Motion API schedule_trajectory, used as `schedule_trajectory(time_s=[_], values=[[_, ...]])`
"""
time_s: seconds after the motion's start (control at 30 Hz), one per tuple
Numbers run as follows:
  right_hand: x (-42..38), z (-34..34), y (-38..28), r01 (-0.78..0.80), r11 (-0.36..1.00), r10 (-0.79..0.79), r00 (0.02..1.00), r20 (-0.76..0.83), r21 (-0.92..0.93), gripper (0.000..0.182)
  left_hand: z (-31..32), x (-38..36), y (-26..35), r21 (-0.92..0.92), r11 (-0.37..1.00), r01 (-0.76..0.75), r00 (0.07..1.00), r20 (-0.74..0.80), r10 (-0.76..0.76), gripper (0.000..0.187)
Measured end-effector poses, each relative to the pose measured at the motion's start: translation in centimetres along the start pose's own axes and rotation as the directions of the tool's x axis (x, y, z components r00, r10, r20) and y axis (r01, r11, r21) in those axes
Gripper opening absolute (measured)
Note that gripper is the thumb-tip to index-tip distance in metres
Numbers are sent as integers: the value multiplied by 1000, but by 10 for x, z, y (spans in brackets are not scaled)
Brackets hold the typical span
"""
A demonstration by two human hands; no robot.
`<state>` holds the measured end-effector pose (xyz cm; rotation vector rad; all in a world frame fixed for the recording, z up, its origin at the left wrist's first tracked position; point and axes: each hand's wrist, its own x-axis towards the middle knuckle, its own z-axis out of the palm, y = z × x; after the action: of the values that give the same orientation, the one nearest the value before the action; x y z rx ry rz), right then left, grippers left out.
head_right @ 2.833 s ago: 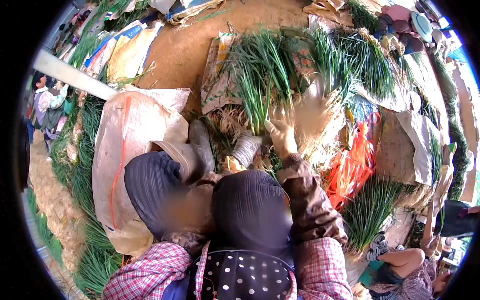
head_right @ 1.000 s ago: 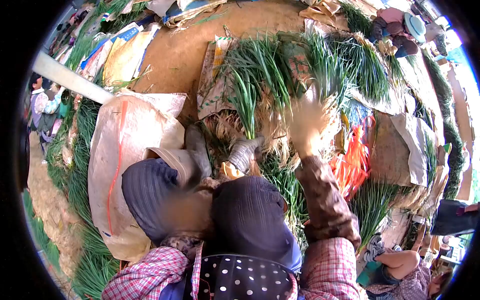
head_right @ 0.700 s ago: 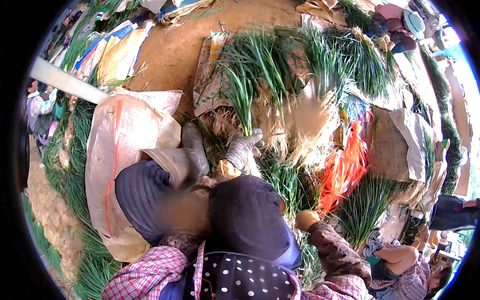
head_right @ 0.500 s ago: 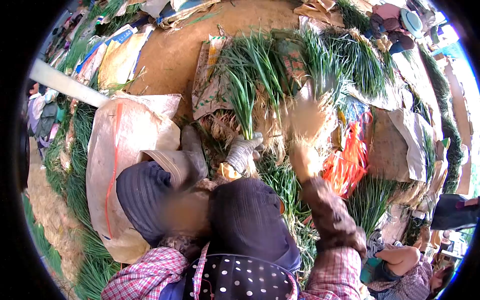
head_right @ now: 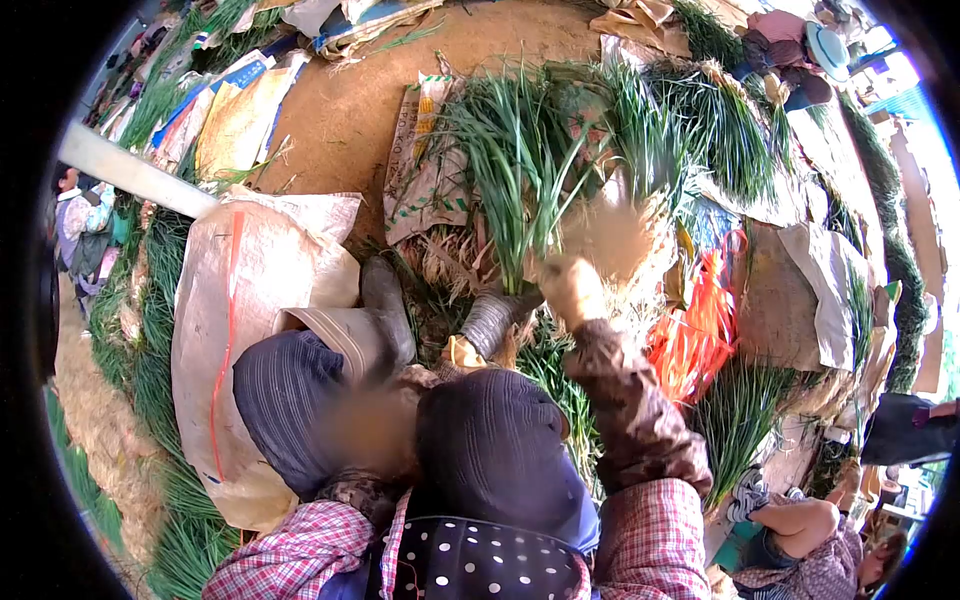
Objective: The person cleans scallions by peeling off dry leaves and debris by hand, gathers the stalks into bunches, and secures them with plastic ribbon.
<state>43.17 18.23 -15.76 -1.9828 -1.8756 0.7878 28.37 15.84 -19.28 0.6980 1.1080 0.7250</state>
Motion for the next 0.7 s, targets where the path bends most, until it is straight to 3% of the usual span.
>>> schedule_trajectory(time_s=[0.1,0.13,0.2,0.3,0.33,0.37,0.43,0.47,0.5,0.57,0.6,0.63,0.67,0.7], values=[[-34,-3,-30,-166,973,179,981,-69,162,19,3,-3,-5,180,982,58,993,-109,-39,37],[-35,1,-25,-201,905,237,970,-50,375,21,2,-3,1,442,893,90,982,-189,-5,38],[-35,21,-3,-243,635,334,942,24,733,26,1,9,-19,439,884,160,969,-242,-55,29],[-39,43,19,-375,553,583,812,-24,744,34,2,11,-19,429,862,271,958,-211,-195,27],[-46,35,6,-406,438,597,799,78,802,39,8,0,-6,346,889,300,945,-236,-227,29],[-47,46,21,-352,427,570,820,54,833,30,11,-2,-3,323,909,263,951,-247,-188,29],[-52,38,1,-357,260,614,778,132,897,22,15,-12,6,283,943,177,966,-235,-111,29],[-55,29,-14,-384,257,637,757,143,887,15,17,-23,22,403,892,205,962,-252,-107,25],[-52,38,-4,-406,233,612,767,191,883,24,17,-20,18,352,920,175,966,-244,-90,26],[-49,51,6,-493,178,596,743,306,852,18,11,-10,-7,252,960,126,969,-239,-64,28],[-54,53,7,-541,111,602,704,376,834,14,4,8,-31,405,911,84,950,-308,49,34],[-59,64,29,-620,-91,506,645,573,779,13,16,-12,10,472,859,197,908,-418,22,30],[-67,81,52,-673,408,490,731,474,617,14,15,-23,23,293,954,68,950,-312,28,28],[-80,102,76,-541,793,412,815,408,280,19,12,-28,28,83,996,-43,977,-205,60,25]])
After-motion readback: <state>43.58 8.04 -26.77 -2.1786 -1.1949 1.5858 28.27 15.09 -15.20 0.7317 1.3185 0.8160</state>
